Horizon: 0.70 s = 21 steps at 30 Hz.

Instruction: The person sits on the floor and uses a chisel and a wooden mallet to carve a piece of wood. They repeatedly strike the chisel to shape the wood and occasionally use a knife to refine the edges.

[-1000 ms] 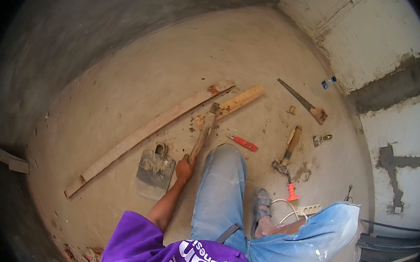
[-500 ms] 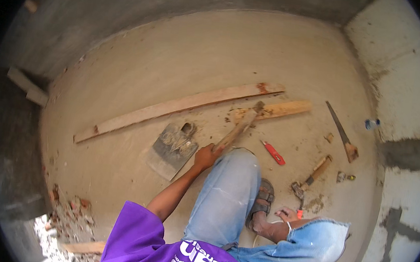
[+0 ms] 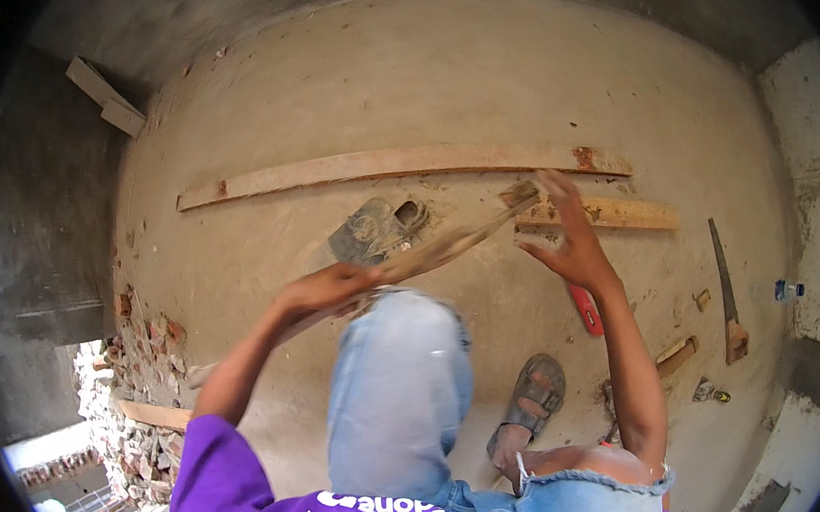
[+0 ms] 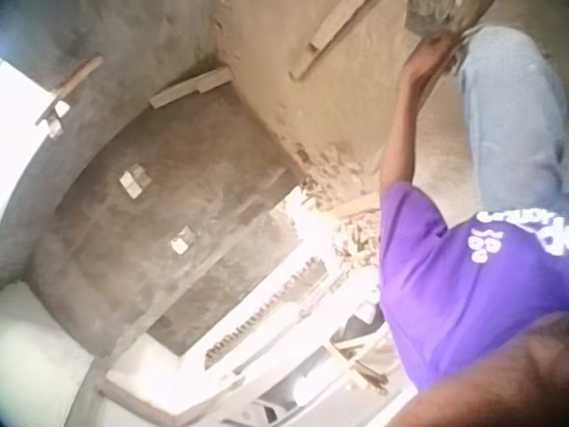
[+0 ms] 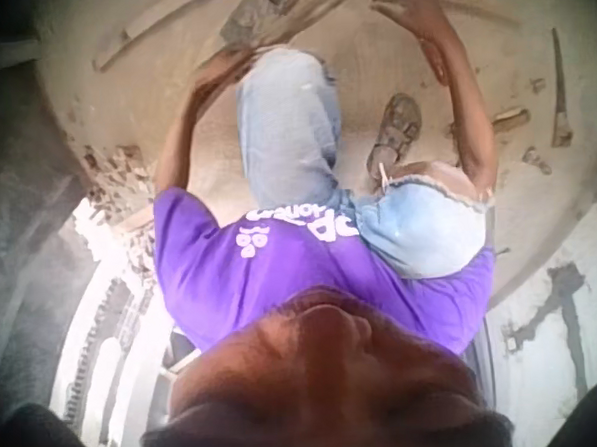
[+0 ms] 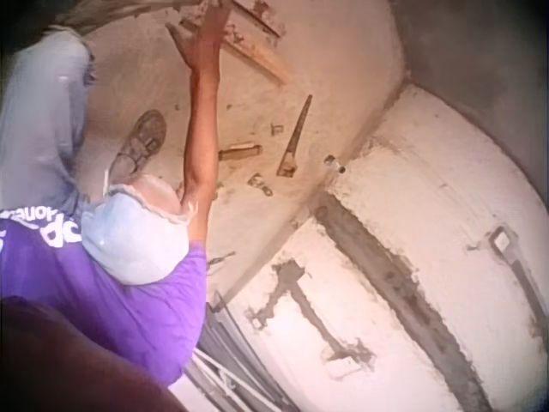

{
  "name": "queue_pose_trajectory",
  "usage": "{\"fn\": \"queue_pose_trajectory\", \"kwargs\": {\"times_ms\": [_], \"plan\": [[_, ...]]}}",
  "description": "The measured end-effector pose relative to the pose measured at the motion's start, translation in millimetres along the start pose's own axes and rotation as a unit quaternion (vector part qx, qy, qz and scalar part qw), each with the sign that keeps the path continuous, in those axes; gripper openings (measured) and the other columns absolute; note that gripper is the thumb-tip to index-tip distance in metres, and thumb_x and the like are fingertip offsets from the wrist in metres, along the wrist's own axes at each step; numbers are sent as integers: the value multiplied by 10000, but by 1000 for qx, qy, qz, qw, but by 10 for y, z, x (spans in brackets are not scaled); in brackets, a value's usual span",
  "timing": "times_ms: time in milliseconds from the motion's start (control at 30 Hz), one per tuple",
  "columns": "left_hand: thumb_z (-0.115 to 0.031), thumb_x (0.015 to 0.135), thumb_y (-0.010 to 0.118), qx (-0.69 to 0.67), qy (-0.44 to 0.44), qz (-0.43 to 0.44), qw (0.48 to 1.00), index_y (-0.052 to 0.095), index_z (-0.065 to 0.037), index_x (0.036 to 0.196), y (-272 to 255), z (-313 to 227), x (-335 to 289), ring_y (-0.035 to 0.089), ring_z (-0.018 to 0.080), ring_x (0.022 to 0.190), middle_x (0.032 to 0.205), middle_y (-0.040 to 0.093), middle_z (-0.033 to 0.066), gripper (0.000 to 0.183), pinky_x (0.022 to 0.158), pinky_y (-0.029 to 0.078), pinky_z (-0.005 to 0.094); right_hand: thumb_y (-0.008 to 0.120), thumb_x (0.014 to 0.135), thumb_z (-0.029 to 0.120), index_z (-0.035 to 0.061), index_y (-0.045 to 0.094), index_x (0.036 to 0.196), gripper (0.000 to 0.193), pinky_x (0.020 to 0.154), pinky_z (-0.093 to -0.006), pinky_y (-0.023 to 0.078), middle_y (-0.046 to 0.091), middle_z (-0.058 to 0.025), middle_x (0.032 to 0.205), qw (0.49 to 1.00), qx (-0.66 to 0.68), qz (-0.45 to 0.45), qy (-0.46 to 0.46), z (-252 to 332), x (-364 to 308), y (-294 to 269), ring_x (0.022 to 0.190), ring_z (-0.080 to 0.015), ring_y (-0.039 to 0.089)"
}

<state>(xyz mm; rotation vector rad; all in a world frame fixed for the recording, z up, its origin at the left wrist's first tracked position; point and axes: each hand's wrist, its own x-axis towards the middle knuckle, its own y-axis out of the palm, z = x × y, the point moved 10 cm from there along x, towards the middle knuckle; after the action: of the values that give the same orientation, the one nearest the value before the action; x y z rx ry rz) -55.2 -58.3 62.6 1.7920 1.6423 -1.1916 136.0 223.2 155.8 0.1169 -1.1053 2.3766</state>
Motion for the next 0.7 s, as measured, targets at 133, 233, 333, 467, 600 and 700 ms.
{"fn": "queue_pose_trajectory", "kwargs": {"times_ms": [133, 233, 333, 467, 600, 700], "plan": [[-574, 1064, 337, -93, -62, 44, 993, 652, -33, 1187, -208, 595, -588, 634, 200, 902, 1017, 686, 78, 638, 856, 528, 354, 854, 794, 276, 77, 565, 1316, 629, 944, -367, 498, 621, -155, 1193, 944, 270, 150, 120, 98, 283, 519, 1116, -236, 597], [-573, 1069, 308, -214, -121, 47, 968, 621, -34, 1227, -3, 1018, -745, 632, 193, 932, 1022, 680, 63, 643, 882, 531, 340, 844, 811, 342, 47, 602, 1140, 504, 792, -298, 502, 641, -65, 963, 925, 327, 152, 121, 334, 338, 773, 887, -149, 609], [-625, 1050, 280, -330, -101, 102, 933, 614, -34, 1101, 303, 1213, -878, 591, 154, 735, 901, 649, 51, 680, 705, 522, 310, 697, 937, 397, 31, 594, 1089, 410, 725, -286, 490, 612, -60, 889, 925, 332, 150, 109, 567, 422, 899, 801, -136, 580], [-680, 1022, 258, -417, -42, 191, 888, 563, -33, 937, 676, 866, -1132, 472, 117, 556, 744, 555, 33, 720, 536, 435, 258, 438, 1057, 421, 33, 577, 1035, 413, 656, -295, 471, 560, -47, 822, 862, 462, 178, 108, 621, 458, 1107, 707, -133, 528], [-678, 1022, 260, -478, -36, 192, 856, 565, -36, 944, 867, 796, -1302, 488, 122, 569, 754, 557, 38, 715, 544, 443, 260, 406, 1073, 402, 47, 564, 1026, 391, 624, -294, 465, 548, -29, 799, 841, 493, 195, 105, 745, 486, 1090, 662, -121, 506], [-661, 1028, 286, -447, -5, 136, 884, 574, -32, 977, 855, 613, -1347, 536, 138, 628, 777, 580, 54, 694, 582, 477, 281, 533, 1028, 411, 42, 572, 1026, 371, 597, -282, 467, 573, -32, 787, 877, 433, 179, 102, 755, 493, 986, 649, -118, 524]]}}
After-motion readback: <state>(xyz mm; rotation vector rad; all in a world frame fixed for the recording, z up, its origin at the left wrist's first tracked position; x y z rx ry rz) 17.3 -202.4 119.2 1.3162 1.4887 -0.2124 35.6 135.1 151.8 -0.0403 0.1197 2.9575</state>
